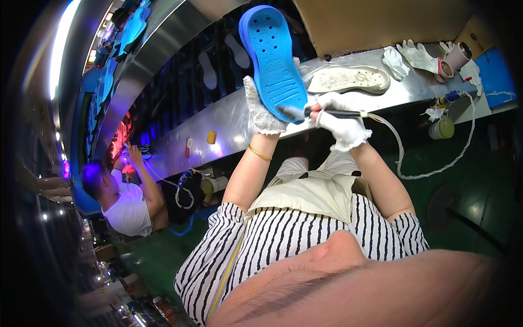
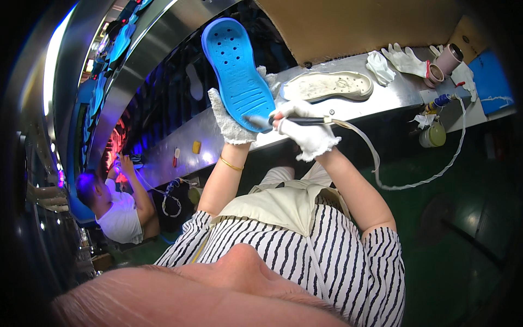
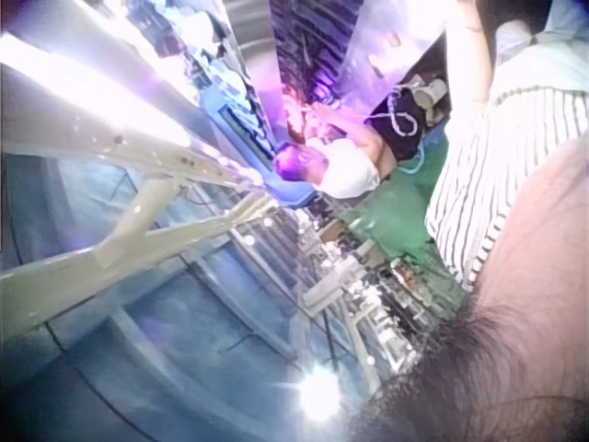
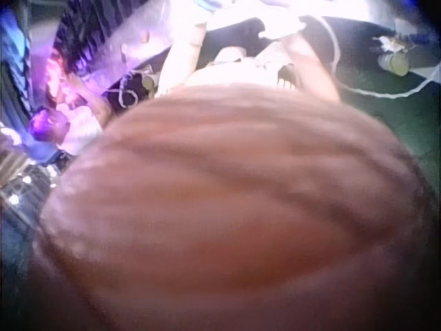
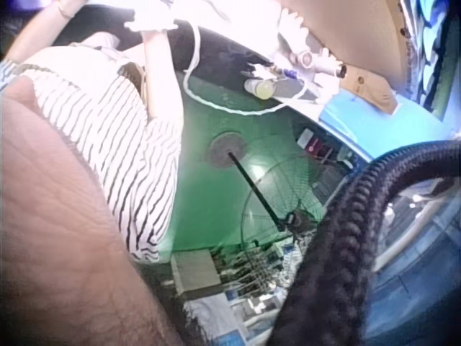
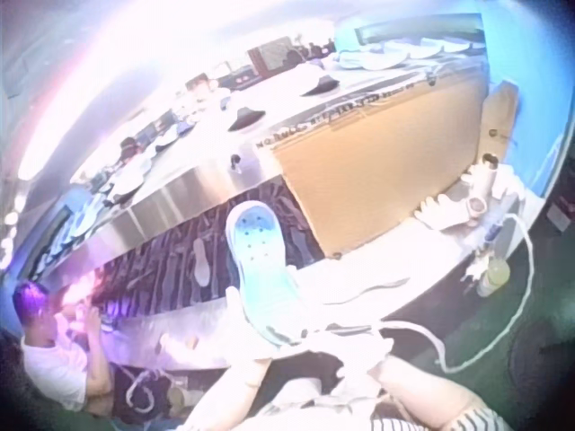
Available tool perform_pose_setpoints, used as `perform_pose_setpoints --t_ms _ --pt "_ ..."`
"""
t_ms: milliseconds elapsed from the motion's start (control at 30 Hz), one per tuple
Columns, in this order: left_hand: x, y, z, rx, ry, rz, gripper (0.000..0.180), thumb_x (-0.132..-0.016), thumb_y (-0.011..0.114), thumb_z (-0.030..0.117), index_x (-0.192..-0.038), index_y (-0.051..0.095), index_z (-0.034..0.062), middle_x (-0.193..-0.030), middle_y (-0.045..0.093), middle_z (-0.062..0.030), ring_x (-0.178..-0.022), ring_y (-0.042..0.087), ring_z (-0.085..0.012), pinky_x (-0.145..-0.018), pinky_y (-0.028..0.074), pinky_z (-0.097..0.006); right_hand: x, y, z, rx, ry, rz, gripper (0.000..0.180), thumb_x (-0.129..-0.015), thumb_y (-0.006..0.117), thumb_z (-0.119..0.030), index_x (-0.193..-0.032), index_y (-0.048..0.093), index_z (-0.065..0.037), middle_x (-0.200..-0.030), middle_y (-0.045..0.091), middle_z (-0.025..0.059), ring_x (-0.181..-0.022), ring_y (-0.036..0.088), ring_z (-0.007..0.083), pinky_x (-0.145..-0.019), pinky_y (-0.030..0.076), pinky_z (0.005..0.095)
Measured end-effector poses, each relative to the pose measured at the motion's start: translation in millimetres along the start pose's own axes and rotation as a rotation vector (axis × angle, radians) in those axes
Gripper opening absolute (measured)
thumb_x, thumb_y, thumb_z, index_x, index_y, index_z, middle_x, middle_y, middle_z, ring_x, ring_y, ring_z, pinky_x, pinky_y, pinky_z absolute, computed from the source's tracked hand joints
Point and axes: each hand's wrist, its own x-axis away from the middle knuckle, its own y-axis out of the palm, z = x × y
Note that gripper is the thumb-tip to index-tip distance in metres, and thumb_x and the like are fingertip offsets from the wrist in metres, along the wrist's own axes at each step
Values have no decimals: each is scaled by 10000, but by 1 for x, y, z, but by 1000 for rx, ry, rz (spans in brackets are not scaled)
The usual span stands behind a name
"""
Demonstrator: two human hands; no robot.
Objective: The person applies a substance to blue shoe insoles using a brush-like tool and places the finished insoles onto a conveyor belt.
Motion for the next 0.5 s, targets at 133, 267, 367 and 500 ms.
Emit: perform_pose_setpoints --t_ms 133,267,367,500 --pt "-16 1 4 -11 -51 -4 840 -827 453 665 -1416 322 80 -1402 381 -206 -1254 424 -343 -1054 350 -486 -3 -8 4 267 -257 -77 61 -793 613 15 -843 586 -9 -900 599 64 -774 590 118 -717 492 267" --pt "-27 -10 10 -44 -138 -5 884 -820 435 679 -1419 297 43 -1388 379 -251 -1230 452 -360 -1050 360 -485 -10 -22 -13 261 -29 -172 91 -779 597 21 -862 579 -11 -919 628 85 -776 589 101 -689 493 249" --pt "-31 -16 12 -129 -161 16 878 -827 428 675 -1426 286 50 -1400 356 -260 -1240 441 -360 -1053 358 -479 -15 -19 -18 135 -12 -40 90 -775 593 9 -857 576 -24 -906 615 70 -774 586 101 -690 491 240" --pt "-35 -23 21 -143 -197 49 865 -831 428 661 -1431 279 56 -1408 334 -271 -1253 424 -375 -1062 335 -507 -8 -15 -10 208 31 -132 80 -778 619 -20 -846 577 -28 -858 609 57 -764 592 102 -678 494 256"
